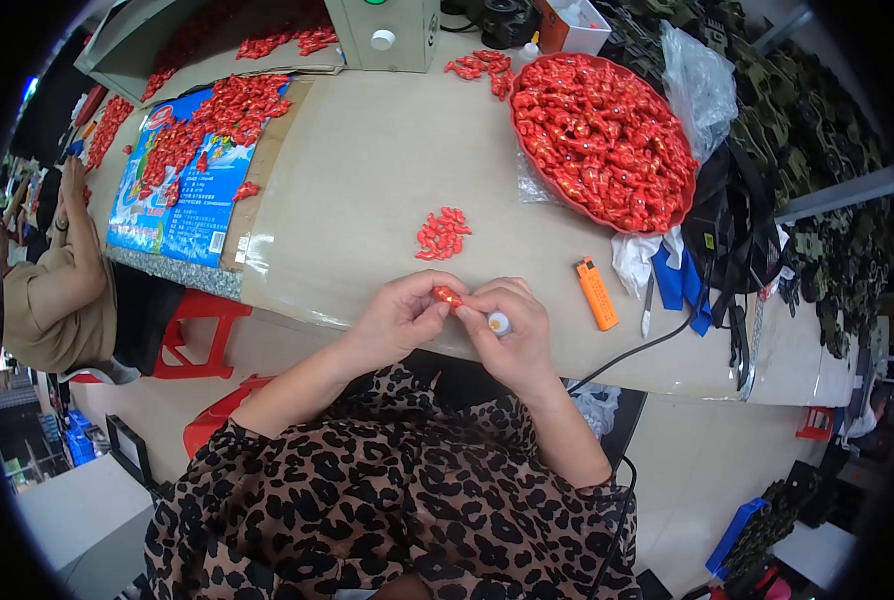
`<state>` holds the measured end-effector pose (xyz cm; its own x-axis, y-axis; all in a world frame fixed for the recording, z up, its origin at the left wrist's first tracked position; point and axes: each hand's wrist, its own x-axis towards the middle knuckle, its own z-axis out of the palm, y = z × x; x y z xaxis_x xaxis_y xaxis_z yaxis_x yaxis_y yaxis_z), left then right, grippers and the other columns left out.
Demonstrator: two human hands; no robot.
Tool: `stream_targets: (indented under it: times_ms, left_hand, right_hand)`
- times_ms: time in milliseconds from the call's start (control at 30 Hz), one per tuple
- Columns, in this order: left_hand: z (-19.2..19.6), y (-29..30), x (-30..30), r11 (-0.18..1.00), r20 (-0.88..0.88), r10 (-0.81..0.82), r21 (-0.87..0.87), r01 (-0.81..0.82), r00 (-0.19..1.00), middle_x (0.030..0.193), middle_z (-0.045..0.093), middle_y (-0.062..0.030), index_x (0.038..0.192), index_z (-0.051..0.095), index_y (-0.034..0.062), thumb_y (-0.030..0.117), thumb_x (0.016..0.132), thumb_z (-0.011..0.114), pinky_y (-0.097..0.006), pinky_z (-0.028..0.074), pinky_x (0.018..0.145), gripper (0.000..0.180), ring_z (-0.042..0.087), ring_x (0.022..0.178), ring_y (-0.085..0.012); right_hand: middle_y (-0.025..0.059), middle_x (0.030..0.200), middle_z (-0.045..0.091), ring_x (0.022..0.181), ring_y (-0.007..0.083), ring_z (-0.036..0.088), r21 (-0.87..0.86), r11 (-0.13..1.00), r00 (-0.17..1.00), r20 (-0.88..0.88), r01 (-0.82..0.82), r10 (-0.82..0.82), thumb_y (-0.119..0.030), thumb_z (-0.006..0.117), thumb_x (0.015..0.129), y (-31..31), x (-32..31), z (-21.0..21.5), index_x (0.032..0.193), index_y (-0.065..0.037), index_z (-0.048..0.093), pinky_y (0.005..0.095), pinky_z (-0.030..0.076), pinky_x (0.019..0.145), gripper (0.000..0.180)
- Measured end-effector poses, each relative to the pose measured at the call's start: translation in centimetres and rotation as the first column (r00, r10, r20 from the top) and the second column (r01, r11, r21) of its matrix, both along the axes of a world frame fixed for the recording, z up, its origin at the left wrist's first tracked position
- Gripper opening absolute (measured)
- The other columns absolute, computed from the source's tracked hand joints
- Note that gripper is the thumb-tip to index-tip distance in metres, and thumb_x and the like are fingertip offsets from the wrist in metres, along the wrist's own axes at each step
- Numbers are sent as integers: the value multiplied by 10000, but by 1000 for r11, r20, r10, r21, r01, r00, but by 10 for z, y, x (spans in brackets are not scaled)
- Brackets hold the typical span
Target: The person applies glue from a glue bottle to small red plastic components by hand to assemble them.
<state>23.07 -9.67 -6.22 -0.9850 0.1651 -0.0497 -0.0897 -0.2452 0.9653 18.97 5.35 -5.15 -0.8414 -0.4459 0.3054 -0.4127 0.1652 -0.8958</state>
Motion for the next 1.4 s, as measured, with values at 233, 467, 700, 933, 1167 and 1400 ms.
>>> stream_targets:
  times_ms: [233,467,700,933,1167,1400]
  left_hand:
    - [-2,-2,-3,997,59,-83,17,82,995,862,489,9,990,484,-1,-41,798,408,-149,376,642,210,444,748,-12]
    - [-9,-1,4,999,-33,37,11,-37,999,844,500,-4,990,485,1,-11,792,447,-181,401,654,203,463,758,-43]
    - [2,3,-13,993,-227,16,-113,-43,974,737,539,-42,883,525,-1,62,730,523,-237,403,585,165,489,677,-90]
    - [-29,8,-12,988,-265,131,-50,-149,955,622,496,-33,837,550,20,137,725,537,-232,374,414,163,456,492,-96]
    - [-23,12,-16,994,-238,81,-55,-97,968,640,522,-37,790,545,7,85,705,512,-255,396,500,120,478,582,-110]
    - [-14,8,-14,1000,-143,4,4,-4,990,641,522,-28,805,524,6,77,721,503,-256,398,512,112,473,583,-97]
  right_hand:
    - [66,663,553,639,190,506,-19,1000,1000,19,4,-4,13,612,646,2,-2,0,685,-19,556,281,381,634,75]
    - [83,691,569,647,213,528,26,999,998,-50,-34,35,13,611,660,-4,-4,1,712,-19,564,299,406,635,77]
    - [80,753,505,706,145,471,-82,996,994,112,24,-15,-3,517,782,6,-1,-9,758,28,497,242,393,648,44]
    - [41,773,484,747,103,451,-44,986,984,65,-161,164,-57,522,807,-1,4,-3,770,12,491,219,379,665,84]
    - [166,785,590,743,237,550,209,978,996,-89,9,10,-191,568,766,3,9,24,802,40,578,311,440,696,234]
    - [102,738,597,673,221,550,341,926,969,-231,160,-83,-271,583,756,-2,11,27,794,-41,610,304,439,631,235]
